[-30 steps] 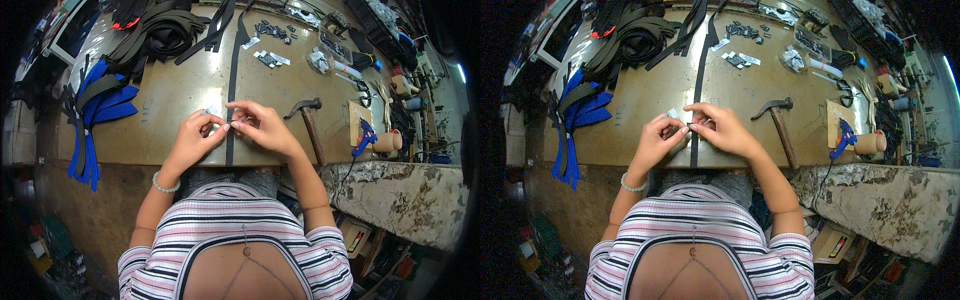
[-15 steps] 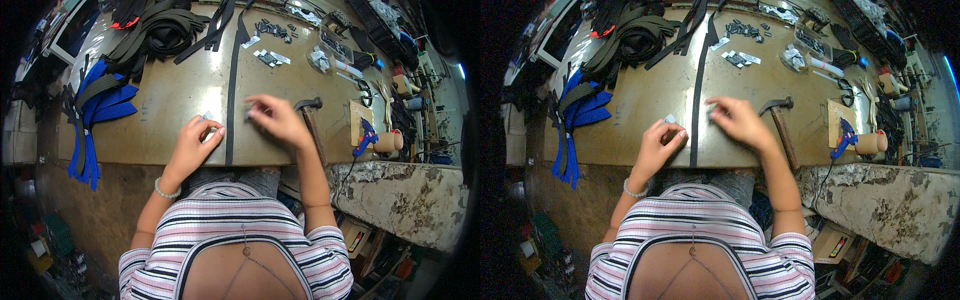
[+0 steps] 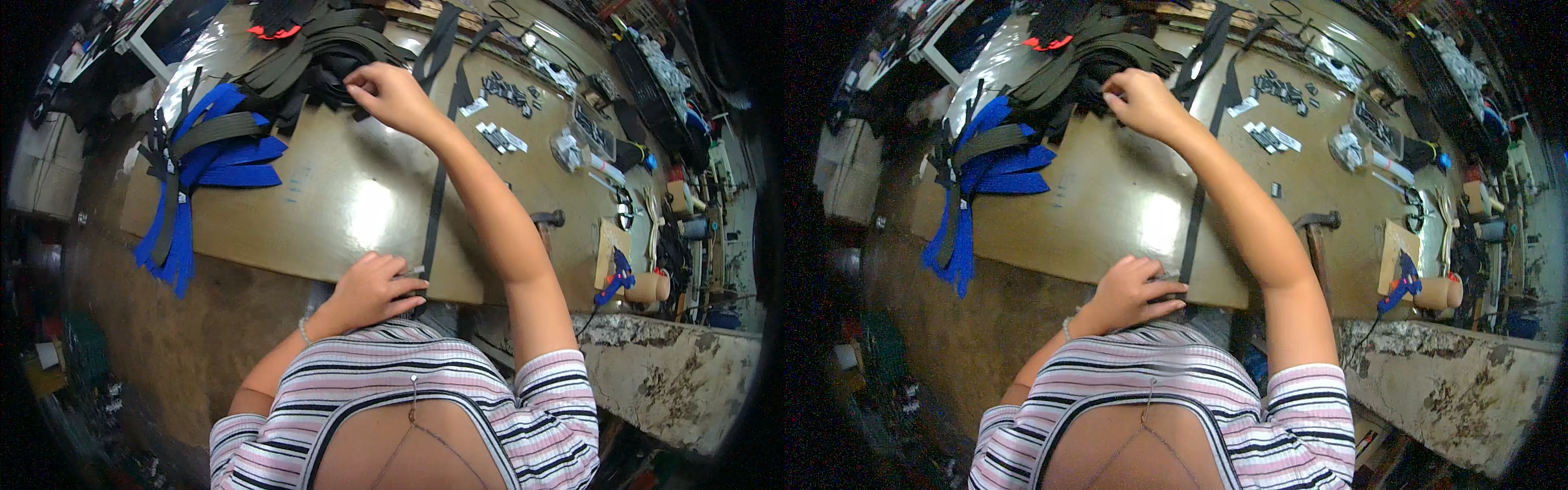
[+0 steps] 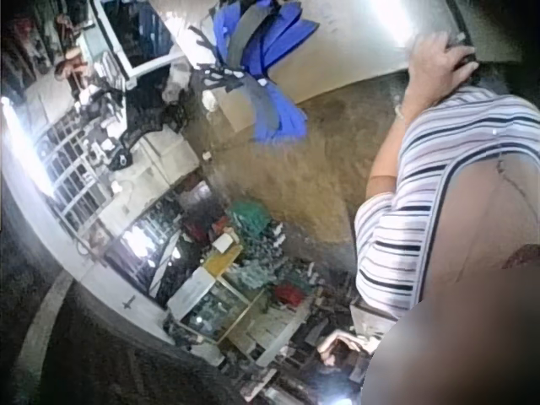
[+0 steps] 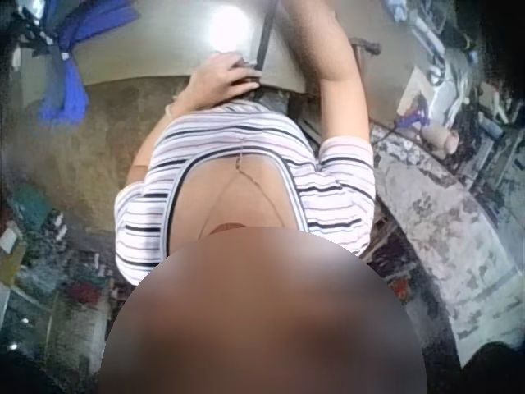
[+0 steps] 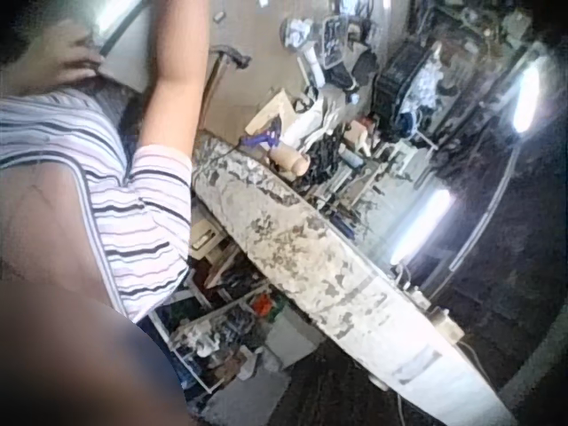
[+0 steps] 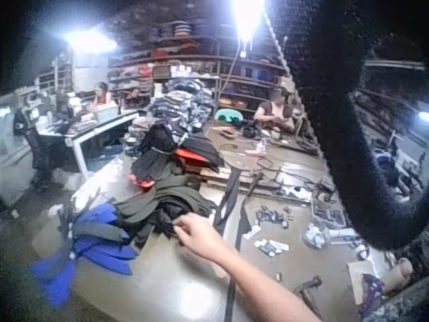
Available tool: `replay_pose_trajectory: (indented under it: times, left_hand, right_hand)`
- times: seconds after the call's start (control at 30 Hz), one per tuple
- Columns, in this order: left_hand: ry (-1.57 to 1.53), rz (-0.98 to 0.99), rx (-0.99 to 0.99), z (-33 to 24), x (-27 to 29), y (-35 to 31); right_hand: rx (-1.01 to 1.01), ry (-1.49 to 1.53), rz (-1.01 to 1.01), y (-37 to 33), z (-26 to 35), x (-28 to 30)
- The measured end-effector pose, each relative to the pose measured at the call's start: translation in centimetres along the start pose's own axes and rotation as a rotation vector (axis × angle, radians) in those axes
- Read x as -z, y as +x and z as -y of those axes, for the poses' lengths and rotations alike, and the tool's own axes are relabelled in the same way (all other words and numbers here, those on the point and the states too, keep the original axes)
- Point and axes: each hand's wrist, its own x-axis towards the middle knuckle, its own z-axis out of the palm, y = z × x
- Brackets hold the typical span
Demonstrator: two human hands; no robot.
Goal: The person assembles fabric straps by applying hot glue to black and blue webbing, then attaching small metal buckles. They repeatedly pick up straps, apply glue, press buckles into place, and set finished pieces aside on the workbench.
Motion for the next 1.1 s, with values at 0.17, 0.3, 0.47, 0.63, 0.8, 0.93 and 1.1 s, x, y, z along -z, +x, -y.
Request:
replay_pose_trajectory:
  times: [0.17, 0.3, 0.47, 0.63, 0.8, 0.93, 1.1]
  left_hand:
    - [-0.025, -0.009, -0.032, 0.4, -0.2, -0.3]
    - [-0.017, -0.008, -0.048, 0.7, -0.6, -0.5]
    - [-0.021, -0.090, -0.087, 1.0, -0.8, -0.6]
    - [-0.023, -0.108, -0.085, 0.9, -0.9, -0.8]
    - [-0.019, -0.071, -0.042, 0.7, -1.0, -0.5]
    - [-0.031, -0.089, -0.045, 0.5, -0.8, -0.2]
    - [0.014, -0.044, -0.010, 0.0, -0.4, 0.1]
  right_hand:
    - [0.081, -0.424, -0.270, 11.4, -3.8, -3.5]
    - [0.081, -0.702, -0.108, 15.4, -6.1, -4.0]
    - [0.081, -1.004, 0.078, 16.9, -5.1, -5.1]
    - [0.391, -1.091, 0.014, 16.0, -3.8, -3.4]
    - [0.565, -0.890, -0.136, 14.3, 0.0, 1.2]
    - [0.507, -0.481, -0.168, 9.7, 5.7, 7.2]
    - [0.326, -0.232, -0.110, -4.1, 9.6, 11.5]
